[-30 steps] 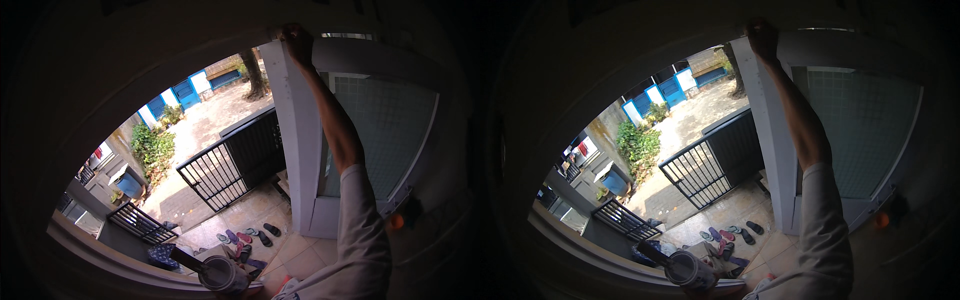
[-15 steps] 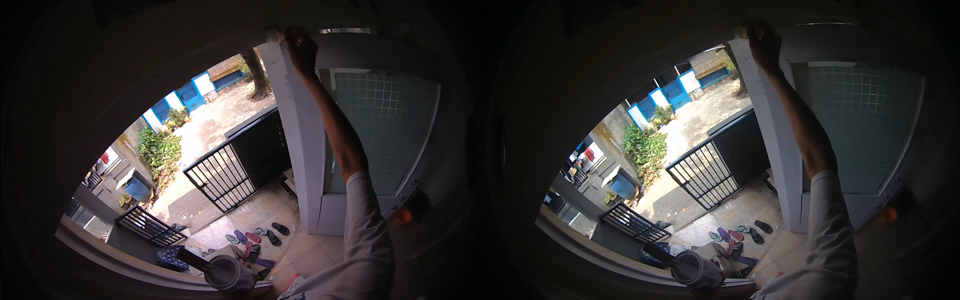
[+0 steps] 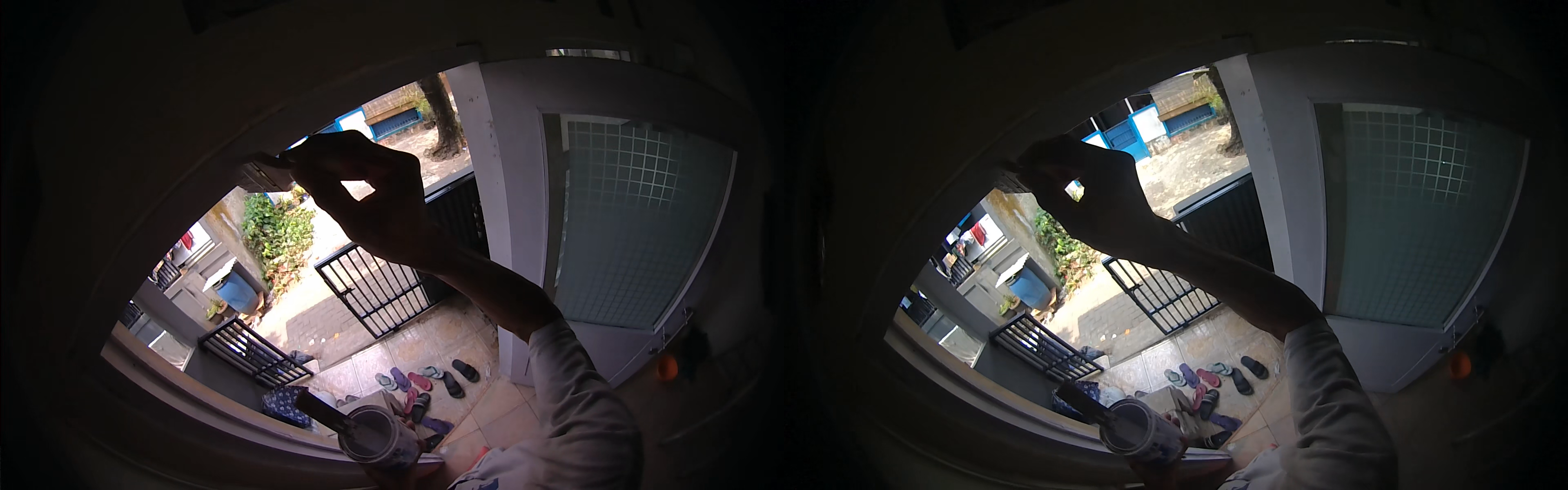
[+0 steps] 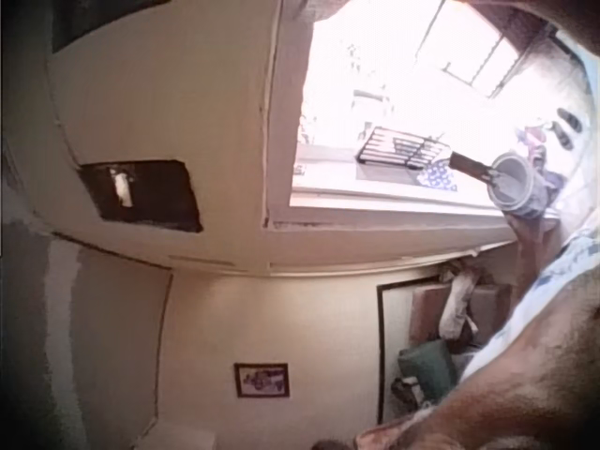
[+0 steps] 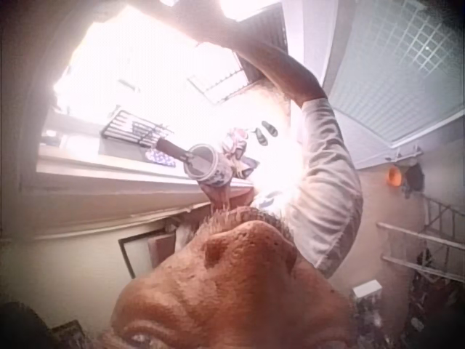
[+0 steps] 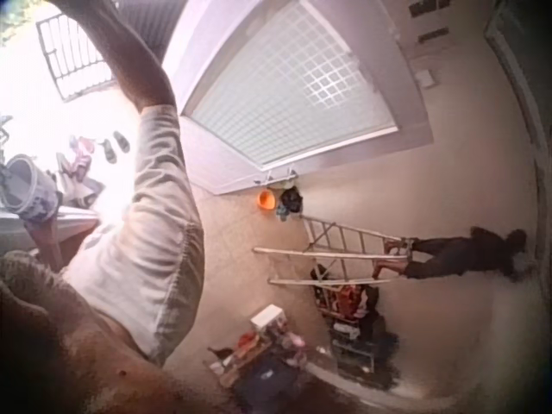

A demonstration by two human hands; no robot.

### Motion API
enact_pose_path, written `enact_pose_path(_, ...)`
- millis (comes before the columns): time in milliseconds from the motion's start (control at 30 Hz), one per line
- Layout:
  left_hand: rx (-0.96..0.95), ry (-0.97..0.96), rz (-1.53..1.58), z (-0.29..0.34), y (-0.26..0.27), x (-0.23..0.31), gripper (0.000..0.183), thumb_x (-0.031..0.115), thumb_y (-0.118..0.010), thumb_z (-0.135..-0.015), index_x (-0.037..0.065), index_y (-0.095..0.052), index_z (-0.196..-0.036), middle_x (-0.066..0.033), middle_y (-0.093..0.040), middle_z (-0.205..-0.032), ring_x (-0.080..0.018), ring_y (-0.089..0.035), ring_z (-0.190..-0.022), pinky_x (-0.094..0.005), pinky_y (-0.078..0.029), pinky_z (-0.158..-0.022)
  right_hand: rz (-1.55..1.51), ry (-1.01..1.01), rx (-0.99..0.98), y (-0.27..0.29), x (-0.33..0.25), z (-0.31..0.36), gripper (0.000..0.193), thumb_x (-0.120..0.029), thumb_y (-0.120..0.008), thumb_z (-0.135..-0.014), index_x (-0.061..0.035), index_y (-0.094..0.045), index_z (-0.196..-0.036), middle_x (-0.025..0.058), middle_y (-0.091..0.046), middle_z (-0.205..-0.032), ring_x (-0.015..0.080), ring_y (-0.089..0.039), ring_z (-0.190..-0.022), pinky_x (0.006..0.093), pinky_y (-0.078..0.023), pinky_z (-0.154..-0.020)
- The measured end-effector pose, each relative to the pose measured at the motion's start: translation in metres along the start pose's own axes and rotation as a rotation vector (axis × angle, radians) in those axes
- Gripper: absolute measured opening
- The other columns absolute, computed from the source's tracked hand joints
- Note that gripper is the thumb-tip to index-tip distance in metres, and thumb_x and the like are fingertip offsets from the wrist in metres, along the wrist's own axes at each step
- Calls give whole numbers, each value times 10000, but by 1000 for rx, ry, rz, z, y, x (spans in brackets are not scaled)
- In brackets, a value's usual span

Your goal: The person paints the upper and side sections of a white door frame using a paintbrush and a can of white paint. They repeatedly dip the brush into the can and apply paint to the frame, occasionally moving a red stool to adjust their position.

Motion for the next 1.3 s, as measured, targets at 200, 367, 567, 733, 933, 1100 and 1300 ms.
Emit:
enact_pose_path(200, 194, -89, 95, 25, -57, -12, 773, 643, -518, -876, 114, -426, -1432, -263, -463, -1396, -479, -474, -1250, -675, -408, -936, 67, -238, 280, 95, 77, -15, 223, -194, -636, -962, -5, -669, -1077, 96, -734, -916, 176, -733, -801, 284, -587, -674)
enact_pose_path(367, 56, -48, 52, 33, -31, 2, 766, 628, -513, -891, 98, -412, -1436, -266, -459, -1396, -473, -465, -1263, -660, -413, -954, 375, -283, 441, 138, 75, -20, 243, -226, -631, -968, -15, -660, -1085, 95, -719, -942, 172, -709, -921, 282, -584, -714)
enact_pose_path(567, -49, 13, 54, 34, -13, 14, 758, 609, -507, -909, 80, -395, -1440, -269, -453, -1396, -466, -454, -1277, -643, -418, -975, 456, 124, 205, 22, 21, 0, 241, -89, -720, -875, -78, -688, -1114, 69, -711, -963, 162, -712, -839, 261, -567, -684)
enact_pose_path(733, -75, 19, 66, 46, 1, 29, 752, 593, -502, -924, 64, -380, -1444, -272, -448, -1396, -460, -445, -1289, -629, -423, -992, 185, 208, 119, -90, -58, 21, 290, 36, -730, -783, -28, -680, -1062, 90, -697, -970, 166, -693, -763, 270, -560, -662)
enact_pose_path(933, -162, 49, 107, 45, 36, 41, 744, 575, -496, -942, 46, -363, -1448, -275, -443, -1396, -453, -435, -1304, -612, -428, -1013, -139, 72, 42, -133, -93, 23, 187, -14, -710, -826, -23, -696, -1012, 99, -694, -996, 185, -706, -865, 302, -591, -712)
enact_pose_path(1100, -73, 45, 34, 67, -6, 38, 784, 604, -499, -933, 53, -334, -1465, -274, -410, -1423, -462, -406, -1326, -641, -414, -1029, -269, -392, 283, -74, -23, 14, 143, -107, -664, -927, -11, -666, -1033, 117, -698, -1052, 208, -726, -843, 287, -607, -681)
enact_pose_path(1300, -52, -194, 55, 88, -20, 33, 855, 633, -540, -899, 63, -288, -1483, -266, -359, -1464, -472, -396, -1330, -690, -395, -1016, 399, -157, 390, -5, -10, 9, 194, -177, -625, -965, -34, -670, -1087, 113, -705, -1038, 219, -719, -914, 337, -600, -743)
Point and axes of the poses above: each hand's wrist, its own z-axis away from the middle knuckle, its own y-axis out of the back of the hand, x = y × z, the point moved 3 cm from there along -z, towards the middle knuckle
